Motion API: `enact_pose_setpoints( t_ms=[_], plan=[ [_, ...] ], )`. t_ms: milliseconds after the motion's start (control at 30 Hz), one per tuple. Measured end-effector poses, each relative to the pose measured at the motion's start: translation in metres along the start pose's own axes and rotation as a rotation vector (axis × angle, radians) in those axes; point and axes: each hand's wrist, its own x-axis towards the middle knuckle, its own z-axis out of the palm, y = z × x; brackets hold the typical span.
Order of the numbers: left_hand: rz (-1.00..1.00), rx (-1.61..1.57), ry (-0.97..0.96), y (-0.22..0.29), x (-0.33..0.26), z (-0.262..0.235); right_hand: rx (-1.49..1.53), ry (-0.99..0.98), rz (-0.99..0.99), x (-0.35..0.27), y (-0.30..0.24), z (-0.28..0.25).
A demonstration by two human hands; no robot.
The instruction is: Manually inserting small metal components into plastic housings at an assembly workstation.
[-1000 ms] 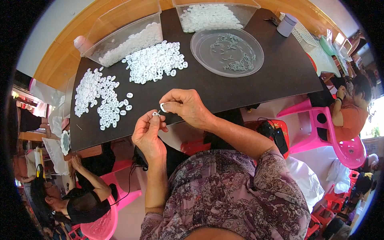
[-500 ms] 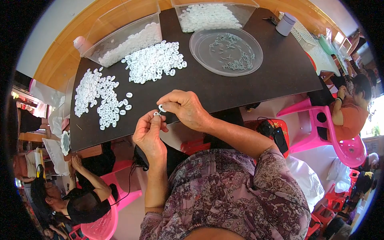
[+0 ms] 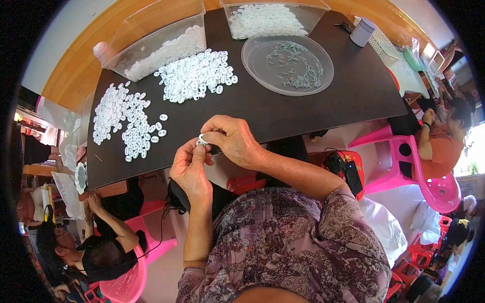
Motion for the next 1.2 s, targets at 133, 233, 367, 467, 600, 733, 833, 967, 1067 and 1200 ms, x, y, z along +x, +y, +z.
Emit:
enact_pose_setpoints(
  t_ms=[133,233,367,467,600,733,833,967,1067,1200],
  plan=[
    [0.016,-0.003,-0.005,-0.002,0.001,0.001,-0.063,0.009,-0.064,0.000,0.003,0.000],
    [-0.015,-0.004,-0.007,0.001,0.001,0.002,-0.158,0.031,-0.172,0.000,0.006,-0.001],
    [-0.026,-0.009,0.000,0.002,0.001,0.005,-0.208,0.011,-0.155,-0.001,0.008,-0.004],
    [-0.016,-0.031,-0.010,0.002,0.001,0.005,-0.208,0.035,-0.172,-0.003,0.008,-0.003],
    [-0.007,-0.011,-0.023,-0.003,0.002,0.004,-0.221,0.051,-0.242,-0.003,0.012,-0.001],
    [-0.006,0.015,-0.003,0.001,0.002,0.007,-0.175,0.053,-0.223,-0.004,0.010,-0.001],
    [-0.054,-0.011,-0.059,0.005,0.001,0.004,-0.100,0.059,-0.192,-0.005,0.010,-0.001],
    [-0.070,-0.023,-0.063,0.006,0.001,0.004,-0.131,0.047,-0.211,-0.003,0.009,-0.004],
    [-0.030,-0.016,-0.091,0.005,0.002,0.004,-0.150,-0.003,-0.158,-0.002,0.003,-0.008],
    [-0.048,0.012,-0.114,0.002,0.004,0.003,-0.041,-0.007,-0.056,-0.002,0.004,-0.008]
  ],
)
